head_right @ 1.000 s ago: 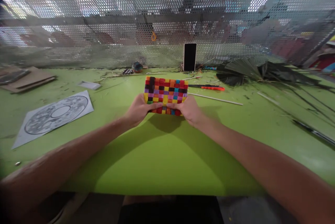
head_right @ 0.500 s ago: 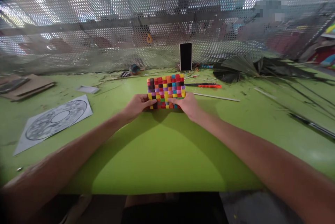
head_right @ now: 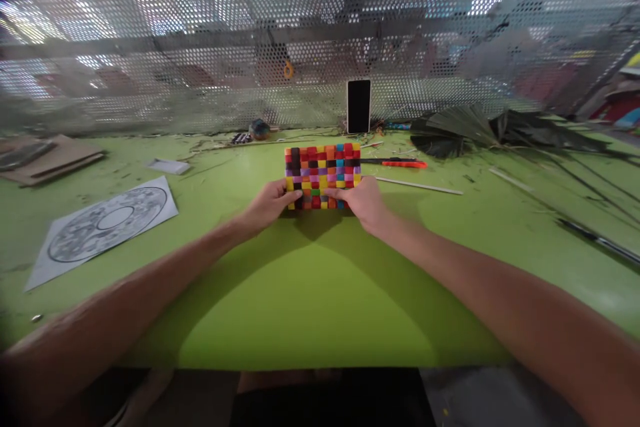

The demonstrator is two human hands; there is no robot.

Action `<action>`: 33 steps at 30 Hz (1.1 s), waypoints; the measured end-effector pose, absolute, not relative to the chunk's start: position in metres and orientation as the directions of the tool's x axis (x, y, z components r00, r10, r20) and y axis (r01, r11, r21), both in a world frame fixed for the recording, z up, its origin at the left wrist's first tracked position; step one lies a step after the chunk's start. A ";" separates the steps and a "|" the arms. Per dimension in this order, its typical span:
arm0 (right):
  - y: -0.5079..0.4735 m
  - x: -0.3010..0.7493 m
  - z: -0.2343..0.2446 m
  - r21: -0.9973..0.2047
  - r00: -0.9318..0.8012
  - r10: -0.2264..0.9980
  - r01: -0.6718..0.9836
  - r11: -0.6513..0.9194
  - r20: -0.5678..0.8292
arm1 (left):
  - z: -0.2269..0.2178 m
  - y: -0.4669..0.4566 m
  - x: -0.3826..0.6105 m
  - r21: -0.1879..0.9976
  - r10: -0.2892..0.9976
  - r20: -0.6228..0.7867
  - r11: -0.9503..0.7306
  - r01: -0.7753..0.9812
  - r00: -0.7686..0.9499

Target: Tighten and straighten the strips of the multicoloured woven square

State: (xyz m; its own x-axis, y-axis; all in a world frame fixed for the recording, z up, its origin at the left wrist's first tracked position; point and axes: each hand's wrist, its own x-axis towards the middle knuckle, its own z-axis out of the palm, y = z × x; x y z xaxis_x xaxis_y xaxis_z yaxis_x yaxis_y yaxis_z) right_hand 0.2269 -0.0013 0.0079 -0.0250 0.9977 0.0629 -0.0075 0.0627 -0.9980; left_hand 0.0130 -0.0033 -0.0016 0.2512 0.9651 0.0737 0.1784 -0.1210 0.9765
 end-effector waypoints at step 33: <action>0.033 0.269 0.014 -0.997 -0.323 0.944 0.055 -0.046 -0.062 | -0.001 0.011 -0.007 0.991 0.966 0.087 -0.109 0.077 0.245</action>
